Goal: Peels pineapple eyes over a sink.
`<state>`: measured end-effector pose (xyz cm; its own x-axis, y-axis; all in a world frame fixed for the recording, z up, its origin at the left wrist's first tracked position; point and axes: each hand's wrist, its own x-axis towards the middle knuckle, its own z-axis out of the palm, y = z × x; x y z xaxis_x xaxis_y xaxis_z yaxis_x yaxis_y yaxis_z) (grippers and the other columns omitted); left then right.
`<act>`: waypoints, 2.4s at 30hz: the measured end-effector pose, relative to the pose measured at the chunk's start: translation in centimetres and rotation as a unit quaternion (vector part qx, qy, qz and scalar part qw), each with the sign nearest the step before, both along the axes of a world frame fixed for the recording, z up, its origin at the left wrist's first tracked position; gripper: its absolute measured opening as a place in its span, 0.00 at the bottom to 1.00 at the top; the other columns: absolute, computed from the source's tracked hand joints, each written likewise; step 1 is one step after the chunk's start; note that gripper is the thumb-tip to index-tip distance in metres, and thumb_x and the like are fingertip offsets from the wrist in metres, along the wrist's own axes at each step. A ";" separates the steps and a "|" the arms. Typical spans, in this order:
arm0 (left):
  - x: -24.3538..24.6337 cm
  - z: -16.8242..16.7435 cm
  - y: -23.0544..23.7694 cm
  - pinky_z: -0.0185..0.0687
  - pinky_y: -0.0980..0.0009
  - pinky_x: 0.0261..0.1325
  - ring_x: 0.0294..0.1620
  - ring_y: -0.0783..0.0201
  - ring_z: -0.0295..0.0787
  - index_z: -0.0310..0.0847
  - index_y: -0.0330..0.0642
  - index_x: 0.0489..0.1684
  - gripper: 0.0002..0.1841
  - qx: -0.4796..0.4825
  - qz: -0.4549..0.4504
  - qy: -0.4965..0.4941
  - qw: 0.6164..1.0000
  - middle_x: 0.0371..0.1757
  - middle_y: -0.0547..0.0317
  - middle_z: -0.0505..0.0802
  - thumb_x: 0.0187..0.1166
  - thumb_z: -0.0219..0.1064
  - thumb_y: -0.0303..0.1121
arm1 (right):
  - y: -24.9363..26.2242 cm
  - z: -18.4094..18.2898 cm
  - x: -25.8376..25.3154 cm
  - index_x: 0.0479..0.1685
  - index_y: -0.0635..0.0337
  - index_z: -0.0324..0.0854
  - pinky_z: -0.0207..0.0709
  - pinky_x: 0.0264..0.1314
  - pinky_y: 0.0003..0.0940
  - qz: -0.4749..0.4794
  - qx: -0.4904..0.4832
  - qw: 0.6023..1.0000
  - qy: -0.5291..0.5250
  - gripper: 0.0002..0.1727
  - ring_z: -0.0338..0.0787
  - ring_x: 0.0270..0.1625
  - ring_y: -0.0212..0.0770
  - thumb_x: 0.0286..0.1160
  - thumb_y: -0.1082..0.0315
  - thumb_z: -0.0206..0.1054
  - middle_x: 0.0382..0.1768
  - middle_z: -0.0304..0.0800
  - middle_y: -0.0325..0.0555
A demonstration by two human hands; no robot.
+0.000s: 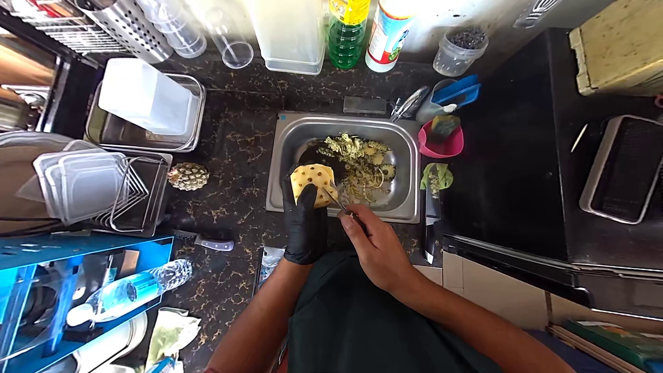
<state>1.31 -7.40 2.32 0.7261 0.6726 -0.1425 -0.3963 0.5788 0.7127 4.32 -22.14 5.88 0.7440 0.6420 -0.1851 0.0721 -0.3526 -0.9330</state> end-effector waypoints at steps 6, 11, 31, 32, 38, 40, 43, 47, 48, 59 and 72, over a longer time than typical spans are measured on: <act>-0.5 -1.3 0.1 0.87 0.55 0.63 0.61 0.60 0.88 0.67 0.61 0.76 0.36 0.080 -0.020 -0.009 0.997 0.63 0.58 0.87 0.65 0.80 0.34 | 0.2 0.1 -0.3 0.61 0.54 0.82 0.72 0.26 0.25 -0.012 0.020 0.999 0.045 0.22 0.75 0.23 0.28 0.94 0.50 0.49 0.25 0.76 0.33; -1.0 -1.3 1.2 0.85 0.51 0.67 0.64 0.57 0.87 0.60 0.62 0.81 0.37 0.041 -0.095 -0.015 0.995 0.68 0.56 0.85 0.71 0.75 0.35 | 0.1 0.3 0.1 0.61 0.52 0.83 0.72 0.25 0.25 -0.012 0.013 0.999 0.030 0.21 0.75 0.23 0.27 0.94 0.49 0.50 0.25 0.75 0.32; -0.8 -0.3 0.9 0.86 0.58 0.64 0.62 0.60 0.87 0.71 0.55 0.73 0.32 -0.003 -0.075 -0.008 0.997 0.64 0.54 0.87 0.69 0.79 0.46 | -1.2 -0.5 -0.5 0.58 0.54 0.83 0.71 0.25 0.23 0.012 0.018 1.000 0.014 0.21 0.74 0.23 0.26 0.94 0.50 0.50 0.24 0.75 0.32; -0.9 -0.1 1.1 0.86 0.58 0.65 0.62 0.61 0.87 0.71 0.55 0.74 0.32 0.002 -0.085 -0.004 0.996 0.64 0.55 0.87 0.69 0.79 0.46 | -1.1 -0.5 -0.4 0.57 0.54 0.83 0.70 0.24 0.23 0.015 0.015 1.000 0.003 0.21 0.74 0.23 0.25 0.94 0.50 0.50 0.24 0.75 0.31; -1.4 0.3 1.6 0.86 0.58 0.63 0.61 0.61 0.88 0.72 0.56 0.72 0.30 0.010 -0.092 0.001 0.996 0.63 0.55 0.87 0.70 0.77 0.44 | -0.8 -0.4 -0.3 0.56 0.54 0.83 0.70 0.24 0.23 0.031 0.028 0.999 0.014 0.21 0.73 0.23 0.25 0.94 0.50 0.50 0.24 0.74 0.31; -1.6 0.1 1.7 0.86 0.58 0.63 0.61 0.60 0.87 0.73 0.58 0.71 0.28 0.008 -0.098 -0.011 0.995 0.65 0.56 0.87 0.70 0.77 0.43 | -0.6 -0.4 -0.3 0.55 0.54 0.83 0.69 0.24 0.23 0.032 0.026 0.999 0.004 0.21 0.73 0.23 0.25 0.94 0.50 0.49 0.23 0.73 0.31; -1.9 0.1 1.9 0.87 0.58 0.63 0.61 0.60 0.88 0.72 0.59 0.73 0.30 0.013 -0.098 -0.008 0.995 0.64 0.56 0.87 0.70 0.78 0.43 | -0.6 -0.3 -0.1 0.54 0.54 0.83 0.69 0.23 0.23 0.040 0.021 0.999 0.010 0.21 0.72 0.22 0.26 0.94 0.50 0.49 0.23 0.73 0.31; -2.0 0.0 2.0 0.90 0.59 0.57 0.56 0.61 0.90 0.74 0.59 0.71 0.28 0.038 -0.093 0.007 0.995 0.63 0.57 0.88 0.69 0.76 0.37 | -0.5 -0.1 0.0 0.53 0.52 0.83 0.68 0.23 0.24 0.039 -0.004 0.999 0.004 0.21 0.72 0.22 0.26 0.94 0.48 0.49 0.22 0.72 0.30; -2.0 0.0 2.0 0.90 0.59 0.56 0.57 0.61 0.89 0.73 0.59 0.72 0.28 0.062 -0.101 0.023 0.993 0.63 0.57 0.88 0.69 0.75 0.35 | -0.4 0.0 0.2 0.53 0.52 0.83 0.70 0.24 0.24 0.035 -0.012 0.999 -0.012 0.21 0.73 0.22 0.25 0.93 0.48 0.49 0.22 0.73 0.30; -2.2 -0.2 3.5 0.89 0.57 0.57 0.58 0.57 0.89 0.73 0.51 0.74 0.34 0.130 -0.149 0.085 0.977 0.65 0.52 0.87 0.61 0.70 0.25 | -1.3 0.8 1.1 0.54 0.48 0.83 0.70 0.23 0.25 0.065 -0.036 0.997 0.017 0.21 0.74 0.22 0.26 0.91 0.44 0.52 0.22 0.74 0.29; -2.4 1.3 7.3 0.86 0.59 0.65 0.62 0.55 0.87 0.73 0.46 0.68 0.37 0.263 -0.344 0.032 0.901 0.65 0.50 0.87 0.55 0.85 0.41 | -1.6 0.9 1.3 0.50 0.49 0.83 0.69 0.23 0.26 0.102 -0.030 0.994 0.025 0.23 0.73 0.21 0.26 0.92 0.43 0.50 0.21 0.72 0.29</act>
